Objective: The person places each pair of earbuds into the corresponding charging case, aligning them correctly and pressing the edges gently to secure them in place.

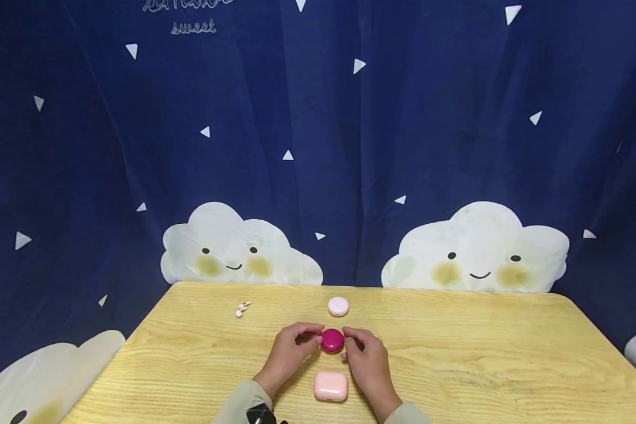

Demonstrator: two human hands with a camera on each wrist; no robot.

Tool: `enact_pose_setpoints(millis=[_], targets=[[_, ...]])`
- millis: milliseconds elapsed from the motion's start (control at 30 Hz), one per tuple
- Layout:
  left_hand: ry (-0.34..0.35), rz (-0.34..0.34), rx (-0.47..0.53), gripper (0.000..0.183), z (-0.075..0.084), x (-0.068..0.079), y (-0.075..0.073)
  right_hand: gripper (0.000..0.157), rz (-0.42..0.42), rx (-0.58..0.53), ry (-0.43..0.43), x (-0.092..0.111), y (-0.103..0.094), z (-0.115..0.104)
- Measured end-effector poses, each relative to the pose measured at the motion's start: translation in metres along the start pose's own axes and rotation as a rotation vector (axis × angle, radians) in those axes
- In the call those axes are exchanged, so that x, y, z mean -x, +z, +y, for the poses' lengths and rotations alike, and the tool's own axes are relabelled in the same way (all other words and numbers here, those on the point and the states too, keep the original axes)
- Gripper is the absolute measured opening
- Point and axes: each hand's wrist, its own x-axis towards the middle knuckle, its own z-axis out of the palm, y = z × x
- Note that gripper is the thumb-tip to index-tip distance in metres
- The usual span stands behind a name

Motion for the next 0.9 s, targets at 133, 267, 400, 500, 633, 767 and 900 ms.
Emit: enact_pose_setpoints(millis=[133,267,400,500,633,767,900], targets=[[-0.036,0.045,0.095,0.019,-0.001,-0.002,0.0,0.024,0.042,-0.034,0.016,-0.003,0.0,0.0],[-0.05,0.077,0.276,0.023,0.0,-0.008,0.0,0.023,0.093,-0.023,-0.014,-0.006,0.0,0.0],[-0.032,0.088,0.378,0.027,0.015,-0.013,-0.004,0.024,0.087,-0.031,-0.033,-0.015,0.001,0.002],[-0.018,0.086,0.379,0.031,0.025,-0.016,-0.007,0.027,0.085,-0.058,-0.014,-0.023,0.0,0.004],[-0.025,0.071,0.406,0.035,0.026,-0.023,-0.004,0.029,0.101,-0.056,0.013,-0.036,0.0,0.007],[-0.065,0.066,0.466,0.039,0.008,-0.035,0.005,0.031,0.111,-0.039,0.018,-0.048,0.001,0.009],[-0.108,0.074,0.473,0.043,-0.008,-0.046,0.013,0.032,0.124,-0.008,0.039,-0.057,0.003,0.01]])
